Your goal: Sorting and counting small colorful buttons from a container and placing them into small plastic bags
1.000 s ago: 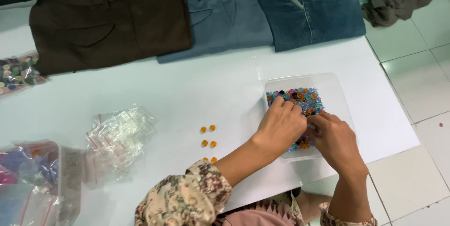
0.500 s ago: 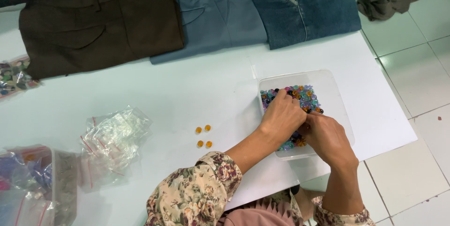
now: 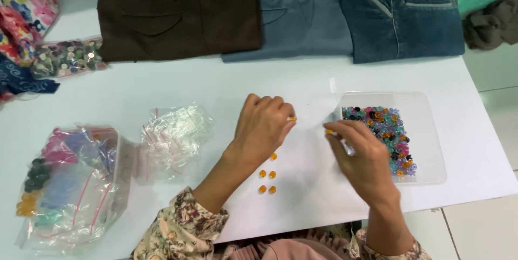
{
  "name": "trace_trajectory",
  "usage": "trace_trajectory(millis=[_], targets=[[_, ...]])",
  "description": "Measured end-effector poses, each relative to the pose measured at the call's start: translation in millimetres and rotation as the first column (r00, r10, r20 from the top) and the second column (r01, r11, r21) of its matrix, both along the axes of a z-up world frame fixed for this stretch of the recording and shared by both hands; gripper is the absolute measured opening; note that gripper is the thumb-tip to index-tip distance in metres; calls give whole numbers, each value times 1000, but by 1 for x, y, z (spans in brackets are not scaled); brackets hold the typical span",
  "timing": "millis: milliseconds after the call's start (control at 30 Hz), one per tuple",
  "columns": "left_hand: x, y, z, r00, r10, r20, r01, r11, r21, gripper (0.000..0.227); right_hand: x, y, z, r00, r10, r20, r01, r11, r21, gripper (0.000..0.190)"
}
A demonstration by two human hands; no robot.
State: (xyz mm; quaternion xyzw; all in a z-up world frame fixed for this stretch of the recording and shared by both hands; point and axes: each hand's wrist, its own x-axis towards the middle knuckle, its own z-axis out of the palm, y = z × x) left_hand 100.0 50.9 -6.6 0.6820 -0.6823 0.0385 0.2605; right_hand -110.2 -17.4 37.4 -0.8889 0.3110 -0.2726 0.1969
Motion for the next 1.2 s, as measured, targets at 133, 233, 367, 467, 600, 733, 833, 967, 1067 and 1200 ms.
trace_trajectory(millis=[133,233,367,467,600,733,833,967,1067,1200], targets=[[19,18,-36,994,98,-45,-91,986,139,14,51,5,-54,989,134,71,-134,991,0,19],[27,21,-60,986,157,-48,-142,961,238,13,76,3,-84,990,134,-34,-132,991,34,18],[30,23,-71,982,187,-19,-171,934,313,12,87,3,-102,973,155,-172,-155,988,15,17],[29,25,-65,984,180,-19,-164,931,326,15,87,6,-100,973,170,-156,-172,985,-3,17],[23,24,-46,986,164,-24,-150,947,284,18,76,13,-75,981,173,-83,-179,982,-59,20],[-2,9,-11,993,101,-54,-92,984,155,18,42,13,-35,986,164,36,-160,982,-102,20],[-31,-14,9,998,-7,-66,6,1000,-17,12,7,-6,-10,989,114,91,-104,989,-105,18],[-84,-61,-1,993,-115,-33,110,984,-139,8,-41,-48,3,993,-80,-82,73,994,-79,18],[-124,-105,-28,989,-147,28,149,972,-183,13,-66,-87,-17,964,-168,-207,149,984,-102,16],[-157,-140,-40,967,-154,205,154,988,17,22,-88,-128,-55,857,-207,-472,228,974,-14,27]])
